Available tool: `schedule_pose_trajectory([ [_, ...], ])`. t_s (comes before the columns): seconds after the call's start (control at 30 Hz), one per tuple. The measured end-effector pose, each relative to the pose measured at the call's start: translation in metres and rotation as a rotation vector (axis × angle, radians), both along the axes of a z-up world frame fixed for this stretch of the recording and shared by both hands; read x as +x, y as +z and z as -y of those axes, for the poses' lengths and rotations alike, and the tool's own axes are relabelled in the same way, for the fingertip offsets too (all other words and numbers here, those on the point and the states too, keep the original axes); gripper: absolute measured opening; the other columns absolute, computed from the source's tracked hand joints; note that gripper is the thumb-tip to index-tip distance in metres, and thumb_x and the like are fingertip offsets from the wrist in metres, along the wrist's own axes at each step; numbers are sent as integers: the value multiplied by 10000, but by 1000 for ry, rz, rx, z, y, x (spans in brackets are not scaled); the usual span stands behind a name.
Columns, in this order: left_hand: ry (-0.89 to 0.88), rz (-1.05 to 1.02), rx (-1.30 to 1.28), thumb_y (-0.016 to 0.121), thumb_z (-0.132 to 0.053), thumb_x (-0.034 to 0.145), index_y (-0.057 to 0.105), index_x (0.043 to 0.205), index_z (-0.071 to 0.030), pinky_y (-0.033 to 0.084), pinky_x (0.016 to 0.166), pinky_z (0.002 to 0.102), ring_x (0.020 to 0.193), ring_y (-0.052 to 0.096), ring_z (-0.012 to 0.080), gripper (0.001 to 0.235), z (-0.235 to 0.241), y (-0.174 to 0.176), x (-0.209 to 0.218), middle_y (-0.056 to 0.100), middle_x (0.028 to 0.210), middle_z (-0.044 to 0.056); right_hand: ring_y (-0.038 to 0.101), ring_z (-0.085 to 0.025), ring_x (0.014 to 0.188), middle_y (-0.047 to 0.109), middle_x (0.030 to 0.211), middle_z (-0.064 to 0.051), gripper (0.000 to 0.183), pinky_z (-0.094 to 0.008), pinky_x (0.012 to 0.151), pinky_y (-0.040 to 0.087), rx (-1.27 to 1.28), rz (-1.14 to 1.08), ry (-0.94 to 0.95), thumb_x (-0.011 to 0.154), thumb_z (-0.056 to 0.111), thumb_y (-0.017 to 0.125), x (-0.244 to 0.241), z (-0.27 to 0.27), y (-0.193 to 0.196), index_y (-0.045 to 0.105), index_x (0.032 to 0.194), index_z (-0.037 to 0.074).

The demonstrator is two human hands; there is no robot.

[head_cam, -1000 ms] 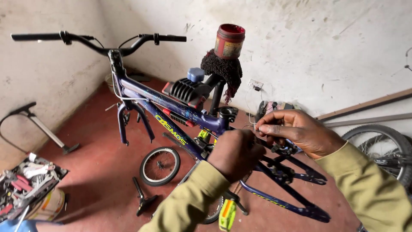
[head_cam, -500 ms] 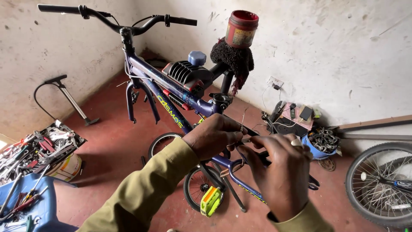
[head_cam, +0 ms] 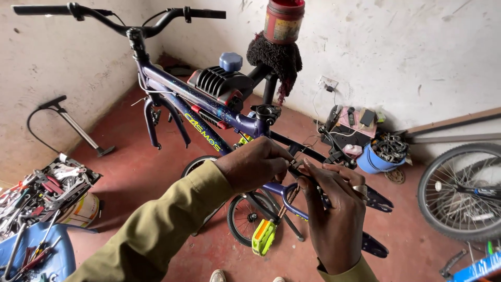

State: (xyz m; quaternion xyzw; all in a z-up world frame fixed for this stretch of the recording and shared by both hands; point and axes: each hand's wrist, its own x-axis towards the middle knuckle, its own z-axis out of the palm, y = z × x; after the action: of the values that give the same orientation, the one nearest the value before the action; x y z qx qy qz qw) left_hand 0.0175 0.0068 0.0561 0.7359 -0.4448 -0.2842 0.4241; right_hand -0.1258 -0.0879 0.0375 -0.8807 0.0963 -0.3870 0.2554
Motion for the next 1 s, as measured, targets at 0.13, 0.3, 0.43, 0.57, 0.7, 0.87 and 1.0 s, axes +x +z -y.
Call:
schedule_pose_trajectory([
  [0.13,-7,54,23,469,-125,788,717,762,-51,470,546,308,539,578,133,260,-1,4,3,657,617,39,541,-232,962,693,905,-24,255,-360,858,349,-70,-12,37,905,225,538,-2,7,-7,675,1083,104],
  [0.3,-15,11,-130,446,-135,809,446,564,-99,301,476,313,501,313,102,248,-3,-9,6,375,523,-30,470,-230,1027,681,879,-28,283,-359,779,412,42,-42,42,880,201,565,-2,2,-3,668,1099,53],
  [0.43,9,59,-146,477,-138,908,419,565,-99,279,455,312,478,295,107,349,-4,-16,-2,354,514,-24,500,-214,1017,693,868,-33,291,-334,809,423,14,-5,24,797,207,676,0,-2,0,682,1030,33],
  [0.57,94,93,-185,510,-100,894,398,558,-91,273,478,330,512,269,119,354,-3,-22,-8,313,512,-8,542,-224,1000,702,893,-50,263,-348,825,396,18,-23,16,810,190,667,0,-2,-2,687,1027,42],
  [0.7,217,111,-199,537,-109,861,619,725,-60,397,570,333,588,483,160,166,-5,-16,-18,580,629,27,503,-195,976,693,904,9,288,-323,809,351,10,-50,38,863,180,616,1,1,-4,655,1140,113],
  [0.87,319,-13,-336,524,-134,894,591,746,-95,404,550,287,578,466,108,167,-5,-32,-27,550,603,-8,478,-193,976,668,899,10,287,-314,847,378,0,-44,50,830,93,649,2,1,-3,663,1116,90],
  [1.0,272,335,-509,480,-80,912,478,744,-71,377,577,368,599,470,256,168,-3,-37,-29,533,688,73,483,-193,974,680,878,-8,253,-307,847,412,39,-50,39,811,76,659,3,-2,2,685,1061,52],
])
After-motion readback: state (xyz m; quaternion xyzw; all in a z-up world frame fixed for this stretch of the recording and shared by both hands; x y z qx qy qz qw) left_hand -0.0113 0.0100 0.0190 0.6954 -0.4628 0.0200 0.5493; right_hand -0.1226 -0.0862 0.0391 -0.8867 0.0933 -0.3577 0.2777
